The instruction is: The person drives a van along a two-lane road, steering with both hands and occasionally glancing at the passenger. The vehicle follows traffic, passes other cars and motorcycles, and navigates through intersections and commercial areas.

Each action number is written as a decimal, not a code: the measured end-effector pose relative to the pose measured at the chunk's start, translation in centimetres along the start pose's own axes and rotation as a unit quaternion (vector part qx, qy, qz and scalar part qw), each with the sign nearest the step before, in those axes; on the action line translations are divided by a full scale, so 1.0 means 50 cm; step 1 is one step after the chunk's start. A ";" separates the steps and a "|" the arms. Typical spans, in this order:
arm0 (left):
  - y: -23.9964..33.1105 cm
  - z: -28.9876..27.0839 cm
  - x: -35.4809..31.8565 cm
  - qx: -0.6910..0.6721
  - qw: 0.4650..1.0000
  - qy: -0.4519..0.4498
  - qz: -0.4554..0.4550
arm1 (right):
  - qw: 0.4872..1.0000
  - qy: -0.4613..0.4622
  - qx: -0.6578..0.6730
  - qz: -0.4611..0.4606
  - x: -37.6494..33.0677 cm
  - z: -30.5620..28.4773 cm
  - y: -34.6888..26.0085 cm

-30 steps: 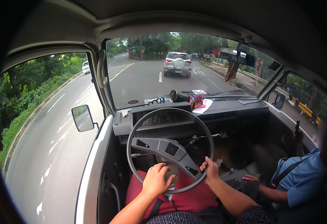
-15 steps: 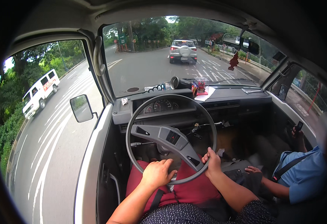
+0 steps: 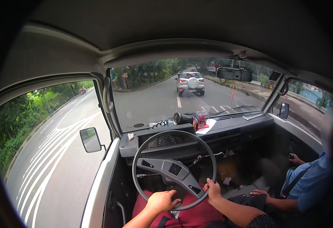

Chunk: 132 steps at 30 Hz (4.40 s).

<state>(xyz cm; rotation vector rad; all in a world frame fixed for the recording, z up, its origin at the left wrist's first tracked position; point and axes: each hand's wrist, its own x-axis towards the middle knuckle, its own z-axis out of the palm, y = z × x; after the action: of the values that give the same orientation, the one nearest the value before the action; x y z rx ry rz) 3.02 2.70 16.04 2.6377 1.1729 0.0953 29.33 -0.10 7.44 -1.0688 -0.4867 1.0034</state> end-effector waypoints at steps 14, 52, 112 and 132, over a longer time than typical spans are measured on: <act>-0.025 0.026 -0.001 -0.046 0.990 0.113 0.075 | 0.999 0.037 -0.001 0.004 -0.015 0.004 0.003; 0.014 0.046 0.003 -0.052 0.982 0.100 0.149 | 0.997 -0.016 -0.080 -0.019 0.058 -0.008 -0.047; -0.020 0.043 -0.023 -0.013 0.986 0.128 0.106 | 0.978 -0.014 -0.200 -0.062 0.160 -0.008 -0.098; -0.023 0.030 -0.020 -0.001 0.991 0.094 0.090 | 0.980 0.004 -0.185 -0.066 0.133 -0.001 -0.091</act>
<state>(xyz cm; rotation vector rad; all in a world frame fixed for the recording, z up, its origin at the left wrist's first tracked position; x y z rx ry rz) 1.77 2.42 14.36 2.7758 0.9831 0.3867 34.66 5.05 10.66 -1.3511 -0.7486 0.8079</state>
